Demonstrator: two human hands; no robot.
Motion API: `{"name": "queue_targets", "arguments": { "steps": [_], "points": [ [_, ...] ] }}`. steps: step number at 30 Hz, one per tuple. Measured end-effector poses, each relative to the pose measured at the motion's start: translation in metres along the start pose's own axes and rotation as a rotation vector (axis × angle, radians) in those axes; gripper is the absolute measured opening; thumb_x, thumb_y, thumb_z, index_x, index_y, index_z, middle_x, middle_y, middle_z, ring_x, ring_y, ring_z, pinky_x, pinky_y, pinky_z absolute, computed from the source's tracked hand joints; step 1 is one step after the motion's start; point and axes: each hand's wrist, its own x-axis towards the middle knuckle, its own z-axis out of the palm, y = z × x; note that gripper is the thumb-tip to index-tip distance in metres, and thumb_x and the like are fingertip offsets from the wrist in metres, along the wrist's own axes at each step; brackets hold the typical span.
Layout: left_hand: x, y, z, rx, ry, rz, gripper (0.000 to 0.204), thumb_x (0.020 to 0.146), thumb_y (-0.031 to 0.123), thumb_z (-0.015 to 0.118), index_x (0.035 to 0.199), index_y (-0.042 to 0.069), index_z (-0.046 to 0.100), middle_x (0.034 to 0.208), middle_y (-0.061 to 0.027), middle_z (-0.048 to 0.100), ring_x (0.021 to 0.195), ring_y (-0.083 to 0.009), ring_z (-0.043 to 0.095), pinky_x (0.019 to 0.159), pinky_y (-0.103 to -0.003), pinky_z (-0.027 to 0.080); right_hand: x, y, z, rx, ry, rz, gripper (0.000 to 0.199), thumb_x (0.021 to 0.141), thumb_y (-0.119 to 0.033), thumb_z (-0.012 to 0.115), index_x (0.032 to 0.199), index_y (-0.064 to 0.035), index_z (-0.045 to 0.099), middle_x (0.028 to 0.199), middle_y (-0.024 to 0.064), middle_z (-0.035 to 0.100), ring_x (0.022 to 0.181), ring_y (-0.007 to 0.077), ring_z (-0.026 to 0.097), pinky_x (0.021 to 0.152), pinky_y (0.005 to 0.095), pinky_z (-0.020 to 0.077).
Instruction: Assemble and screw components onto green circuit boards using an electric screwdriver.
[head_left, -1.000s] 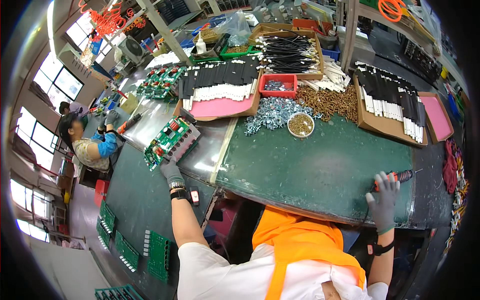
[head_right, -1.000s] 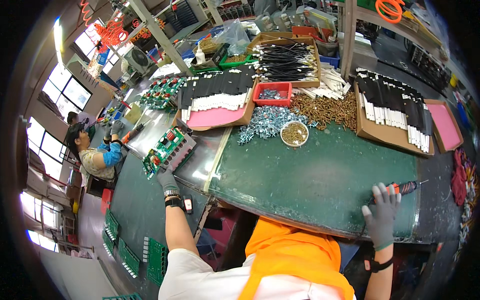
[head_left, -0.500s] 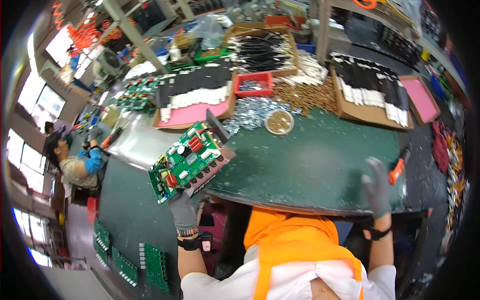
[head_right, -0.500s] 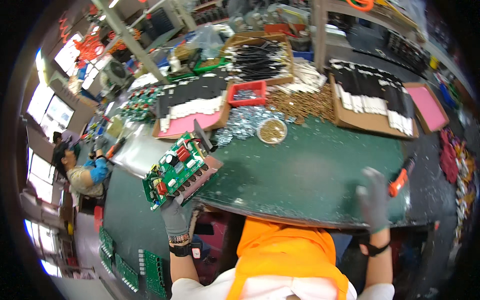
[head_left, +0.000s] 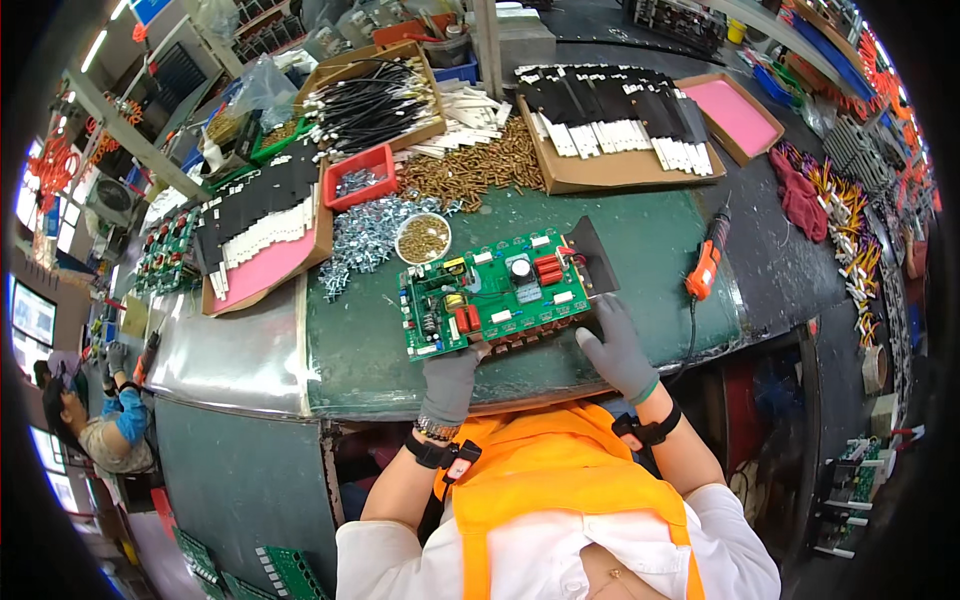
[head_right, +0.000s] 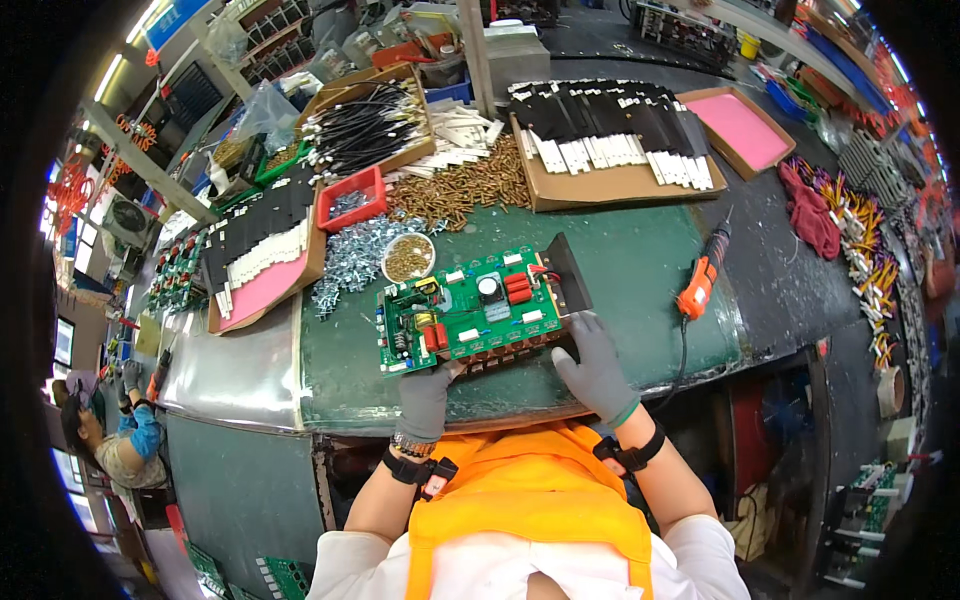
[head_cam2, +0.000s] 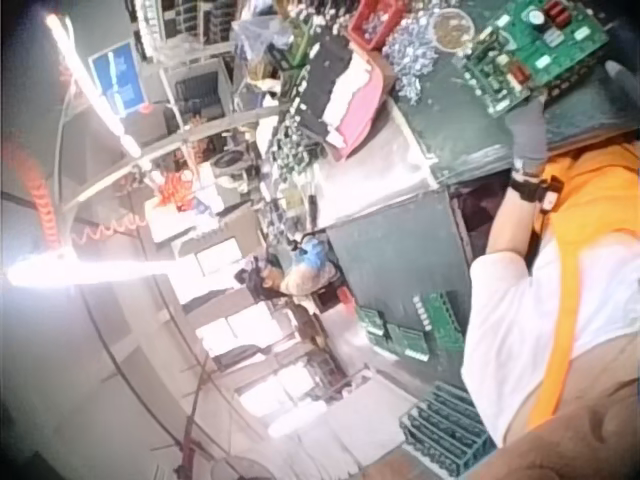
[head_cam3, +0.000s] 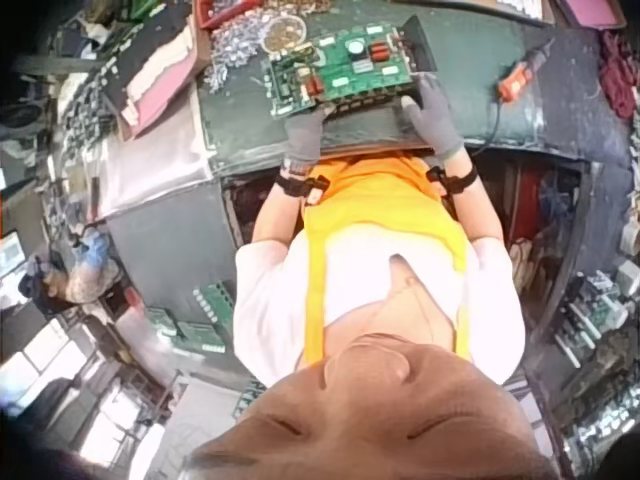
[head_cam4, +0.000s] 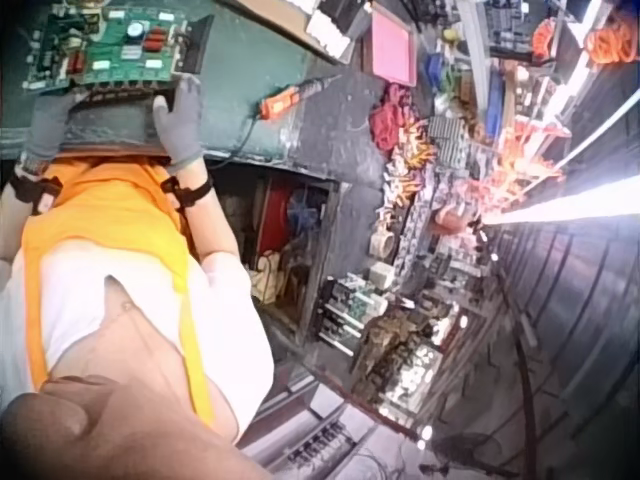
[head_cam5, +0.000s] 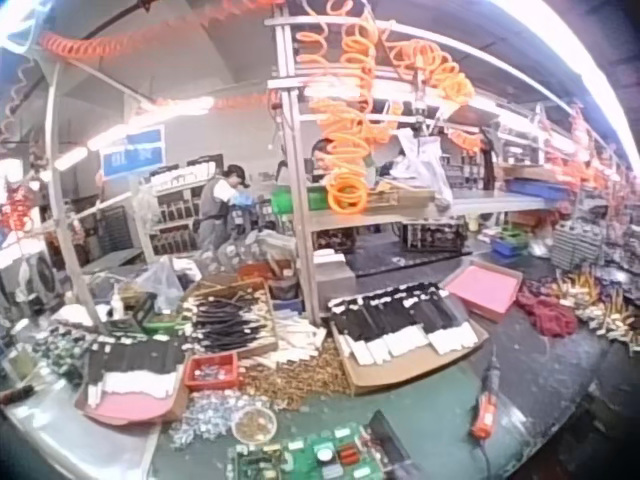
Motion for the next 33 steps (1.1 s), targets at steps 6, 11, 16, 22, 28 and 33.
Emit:
{"name": "queue_targets", "arguments": {
  "steps": [6,11,16,22,28,33],
  "points": [
    [-0.012,-0.002,-0.021,0.631,-0.168,0.144,0.033,0.080,0.000,0.070,0.111,0.000,0.059,0.097,-0.0084,0.065,0.088,-0.0202,0.062,0.077,-0.033,0.050,-0.006,0.025,-0.023,-0.090,-0.093,0.049,0.047,0.080,-0.013,0.059,0.125,-0.0001,0.051,0.124,0.0211,0.053,0.117,0.0400,0.047,0.100,0.0458,0.0388],
    [-0.036,0.089,-0.006,0.981,-0.585,0.721,0.040,0.079,0.013,0.072,0.116,0.004,0.060,0.104,-0.0155,0.064,0.097,-0.0309,0.062,0.084,-0.040,0.049,0.051,-0.040,-0.080,-0.176,-0.034,-0.295,0.063,0.075,-0.019,0.070,0.133,-0.0051,0.048,0.132,0.0176,0.050,0.125,0.0365,0.045,0.106,0.0454,0.0364],
    [0.014,0.124,0.055,1.483,-0.407,0.880,0.078,0.063,0.041,0.081,0.128,0.008,0.055,0.134,-0.0182,0.048,0.125,-0.0402,0.042,0.103,-0.054,0.033,0.074,-0.057,-0.044,-0.427,-0.298,-0.432,0.089,0.064,-0.043,0.080,0.136,-0.0060,0.044,0.137,0.0143,0.047,0.129,0.0366,0.041,0.113,0.0498,0.0262],
    [0.016,0.112,0.061,1.563,-0.424,0.806,0.087,0.055,0.045,0.083,0.128,0.009,0.054,0.136,-0.0193,0.046,0.127,-0.0400,0.039,0.106,-0.054,0.029,0.072,-0.055,-0.030,-0.449,-0.251,-0.397,0.091,0.061,-0.042,0.082,0.136,-0.0086,0.045,0.134,0.0134,0.047,0.123,0.0347,0.044,0.111,0.0508,0.0268],
    [0.017,0.107,0.061,1.584,-0.376,0.862,0.086,0.057,0.043,0.083,0.129,0.006,0.053,0.137,-0.0195,0.044,0.129,-0.0416,0.036,0.107,-0.054,0.028,0.075,-0.050,-0.034,-0.402,-0.303,-0.404,0.084,0.062,-0.033,0.083,0.135,-0.0109,0.047,0.134,0.0124,0.046,0.123,0.0347,0.043,0.110,0.0504,0.0292],
    [0.020,0.115,0.057,1.694,-0.546,0.760,0.087,0.058,0.038,0.084,0.131,0.005,0.050,0.142,-0.0210,0.038,0.133,-0.0433,0.031,0.110,-0.055,0.025,0.078,-0.032,-0.040,-0.405,-0.337,-0.540,0.078,0.068,-0.025,0.080,0.136,-0.0105,0.046,0.135,0.0123,0.046,0.123,0.0353,0.042,0.110,0.0500,0.0287]
  ]
}}
